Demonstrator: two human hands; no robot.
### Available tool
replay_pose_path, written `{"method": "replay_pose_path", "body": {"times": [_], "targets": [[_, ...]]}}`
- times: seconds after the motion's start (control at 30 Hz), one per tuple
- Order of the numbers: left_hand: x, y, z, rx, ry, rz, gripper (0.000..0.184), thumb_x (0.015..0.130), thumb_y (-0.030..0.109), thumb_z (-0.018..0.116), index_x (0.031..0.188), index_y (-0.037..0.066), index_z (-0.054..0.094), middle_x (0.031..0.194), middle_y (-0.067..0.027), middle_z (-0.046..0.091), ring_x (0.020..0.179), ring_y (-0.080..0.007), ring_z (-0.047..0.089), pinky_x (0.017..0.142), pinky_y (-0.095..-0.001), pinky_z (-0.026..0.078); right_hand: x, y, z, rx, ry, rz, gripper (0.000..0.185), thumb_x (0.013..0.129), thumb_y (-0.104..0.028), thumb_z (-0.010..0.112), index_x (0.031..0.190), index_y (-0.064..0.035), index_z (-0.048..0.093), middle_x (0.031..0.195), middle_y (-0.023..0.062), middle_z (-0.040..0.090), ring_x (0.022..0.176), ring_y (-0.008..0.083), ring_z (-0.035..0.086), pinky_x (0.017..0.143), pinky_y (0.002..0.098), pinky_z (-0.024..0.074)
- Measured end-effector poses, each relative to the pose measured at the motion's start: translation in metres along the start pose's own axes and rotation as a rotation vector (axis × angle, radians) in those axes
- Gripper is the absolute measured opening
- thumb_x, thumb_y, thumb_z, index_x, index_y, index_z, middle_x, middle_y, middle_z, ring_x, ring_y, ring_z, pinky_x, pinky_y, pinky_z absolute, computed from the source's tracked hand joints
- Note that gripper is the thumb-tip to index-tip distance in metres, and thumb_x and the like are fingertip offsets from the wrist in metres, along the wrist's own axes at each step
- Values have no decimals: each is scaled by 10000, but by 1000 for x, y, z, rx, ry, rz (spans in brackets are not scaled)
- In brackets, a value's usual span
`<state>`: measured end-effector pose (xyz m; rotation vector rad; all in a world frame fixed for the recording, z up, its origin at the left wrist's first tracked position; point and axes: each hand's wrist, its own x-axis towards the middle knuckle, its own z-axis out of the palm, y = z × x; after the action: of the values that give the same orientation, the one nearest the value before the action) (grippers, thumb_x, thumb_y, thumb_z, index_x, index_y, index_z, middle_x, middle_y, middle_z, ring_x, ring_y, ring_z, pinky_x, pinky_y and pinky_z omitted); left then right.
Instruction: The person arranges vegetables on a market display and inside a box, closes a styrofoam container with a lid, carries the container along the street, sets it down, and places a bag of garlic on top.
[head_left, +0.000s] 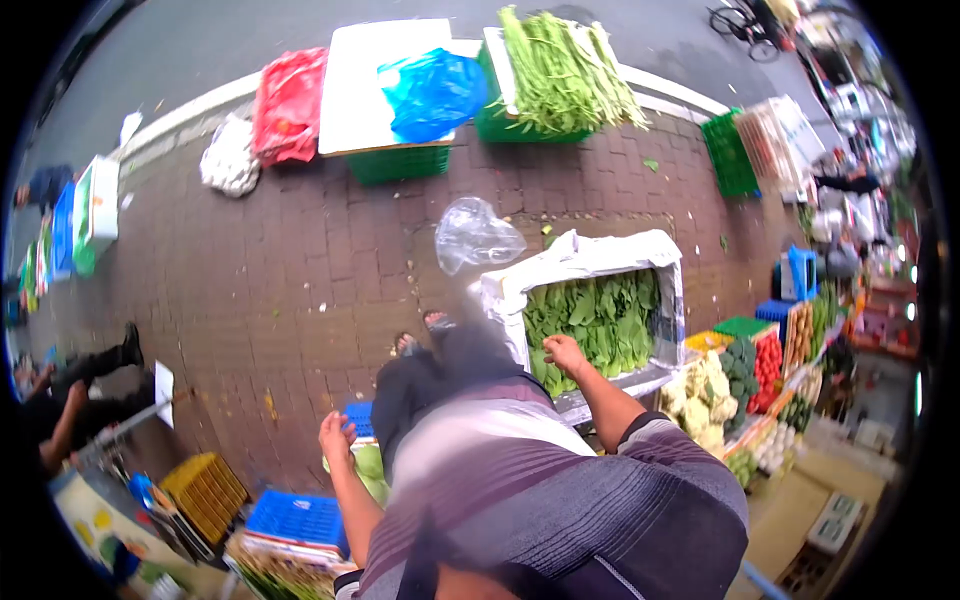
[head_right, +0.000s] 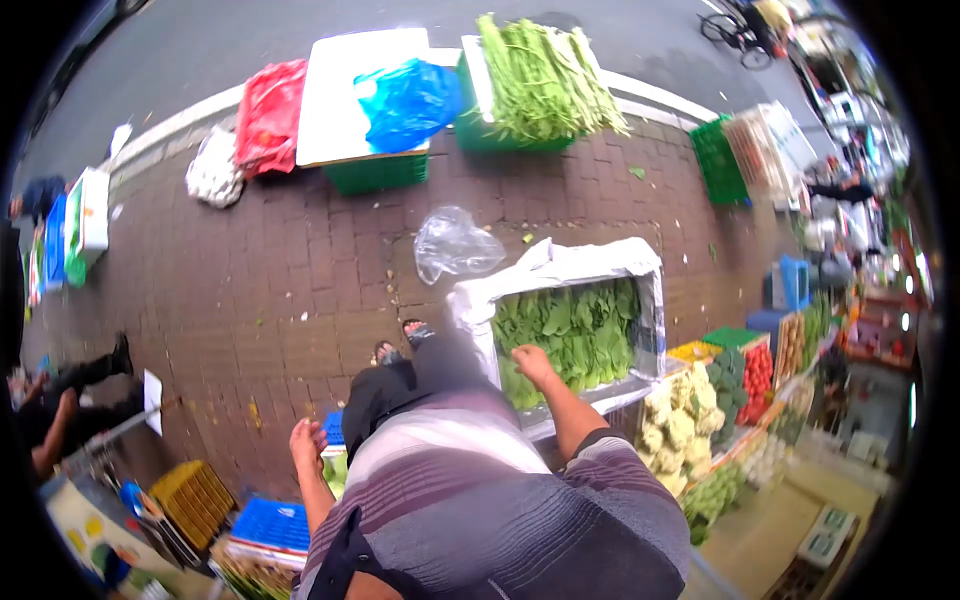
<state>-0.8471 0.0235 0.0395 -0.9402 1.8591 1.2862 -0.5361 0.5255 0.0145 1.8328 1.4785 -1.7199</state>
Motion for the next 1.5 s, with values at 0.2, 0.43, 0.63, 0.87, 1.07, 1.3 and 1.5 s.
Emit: {"method": "replay_pose_path", "body": {"times": [0.2,0.43,0.63,0.87,1.07,1.3,1.5], "targets": [[56,156,107,340,-360,220,447,969,310,653,1339,79,556,1156,-78,659,878,-159,641,676,-268,500,-56,78,25,341,367,79,169,933,-213,622,964,-60,687,825,53,651,656,157,643,482,278,415],[32,213,307,917,-994,506,654,937,258,699,1476,9,426,1379,-173,569,1200,-242,575,963,-365,482,-130,188,135,270,1188,299,180,870,-170,615,912,-34,726,606,55,609,598,193,618,558,328,493],[-7,130,402,1245,-1193,306,884,863,154,752,1559,-11,232,1485,-296,440,1372,-333,459,1058,-403,434,-151,174,179,1033,620,665,330,839,-102,623,1156,-161,553,908,8,570,708,138,556,487,310,367],[-21,77,458,1381,-1210,226,703,809,68,719,1443,119,420,1386,-151,552,1295,-262,516,962,-363,458,-121,187,205,1524,568,433,473,844,-123,700,1269,-212,515,1207,11,599,1118,224,553,867,521,398],[-21,72,454,1389,-1229,209,529,858,51,700,1345,41,494,1283,-87,615,1134,-198,584,950,-321,455,-112,186,223,1687,568,427,517,863,-177,745,1332,-181,528,1312,25,592,1267,225,520,976,602,325],[-21,82,450,1675,-1321,454,222,881,63,698,1094,0,693,1006,-26,721,927,-108,624,872,-287,485,-103,162,229,1585,637,378,354,887,-182,727,1219,-102,632,1218,-3,651,922,105,556,704,338,400],[-87,100,467,1493,-1296,-20,243,889,214,710,1050,32,722,906,-7,715,854,-138,639,793,-293,504,-119,146,220,1554,562,304,319,907,-240,713,1132,-23,656,1051,61,680,712,91,516,602,244,404]]}}
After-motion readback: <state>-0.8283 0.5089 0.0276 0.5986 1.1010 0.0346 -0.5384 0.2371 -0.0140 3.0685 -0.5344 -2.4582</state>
